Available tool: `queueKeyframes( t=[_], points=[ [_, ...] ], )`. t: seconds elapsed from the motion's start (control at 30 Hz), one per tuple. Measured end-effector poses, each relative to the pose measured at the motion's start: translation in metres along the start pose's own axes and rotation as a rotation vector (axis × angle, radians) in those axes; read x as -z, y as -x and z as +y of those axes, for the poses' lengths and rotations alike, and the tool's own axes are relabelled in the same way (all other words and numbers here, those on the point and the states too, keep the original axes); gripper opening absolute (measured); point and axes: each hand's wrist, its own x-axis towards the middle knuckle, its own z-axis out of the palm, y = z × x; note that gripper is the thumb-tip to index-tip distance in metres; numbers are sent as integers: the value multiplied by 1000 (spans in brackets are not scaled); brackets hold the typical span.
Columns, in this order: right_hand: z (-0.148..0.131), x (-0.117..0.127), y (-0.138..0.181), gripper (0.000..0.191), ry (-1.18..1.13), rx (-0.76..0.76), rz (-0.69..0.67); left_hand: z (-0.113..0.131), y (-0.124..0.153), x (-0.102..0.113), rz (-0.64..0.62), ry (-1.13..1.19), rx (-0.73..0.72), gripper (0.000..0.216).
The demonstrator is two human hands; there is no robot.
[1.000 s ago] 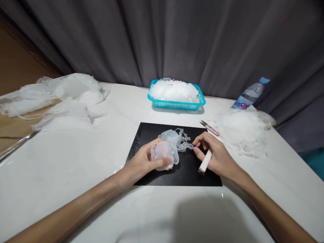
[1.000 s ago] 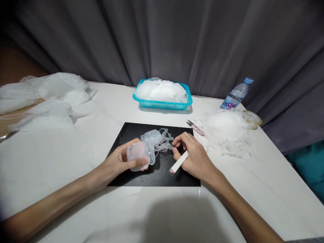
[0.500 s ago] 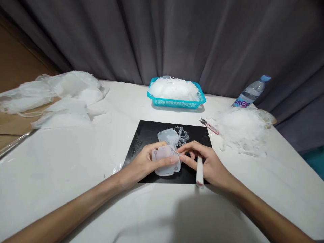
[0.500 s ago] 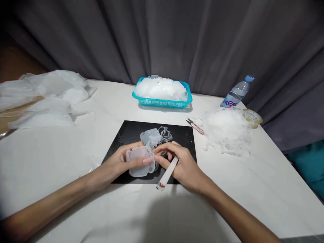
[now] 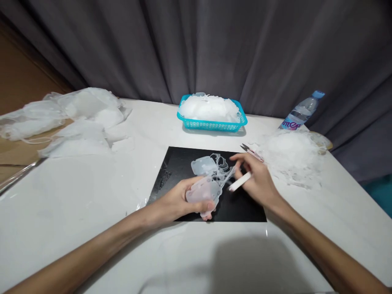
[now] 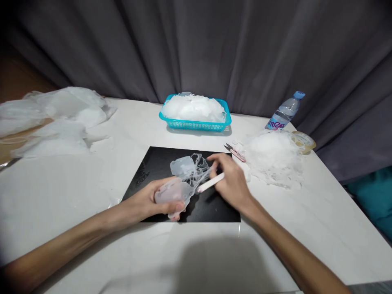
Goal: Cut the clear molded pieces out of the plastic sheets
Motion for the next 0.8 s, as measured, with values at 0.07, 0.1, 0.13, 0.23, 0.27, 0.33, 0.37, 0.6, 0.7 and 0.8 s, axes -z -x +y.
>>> queueKeyframes(
  t=[0.07,0.1,0.13,0.23,0.27,0.33,0.37,0.6,0.7,0.8],
  points=[
    [18,13,-13,23,94,-7,163,3,4,4,-101,6,49,27],
    [25,20,-18,24,117,-15,206,5,6,6,-116,4,62,27],
    [30,28,-21,25,124,-33,219,7,7,8,-115,-3,68,27],
    [33,45,-21,26,108,-95,122,12,7,11,-35,-12,37,27],
    [31,48,-19,26,109,-101,75,13,7,12,-15,-5,22,27],
    [26,48,-15,26,139,-77,0,15,6,11,-5,30,10,29],
    [24,46,-13,26,171,-52,-26,15,6,11,-10,49,11,29],
    [30,1,1,38,473,180,-190,12,5,8,-45,142,-29,21],
    [31,-5,1,23,463,250,-186,11,5,8,-53,167,-31,20],
    [31,8,-7,19,399,232,-47,11,6,9,-50,178,-29,20]
  ],
)
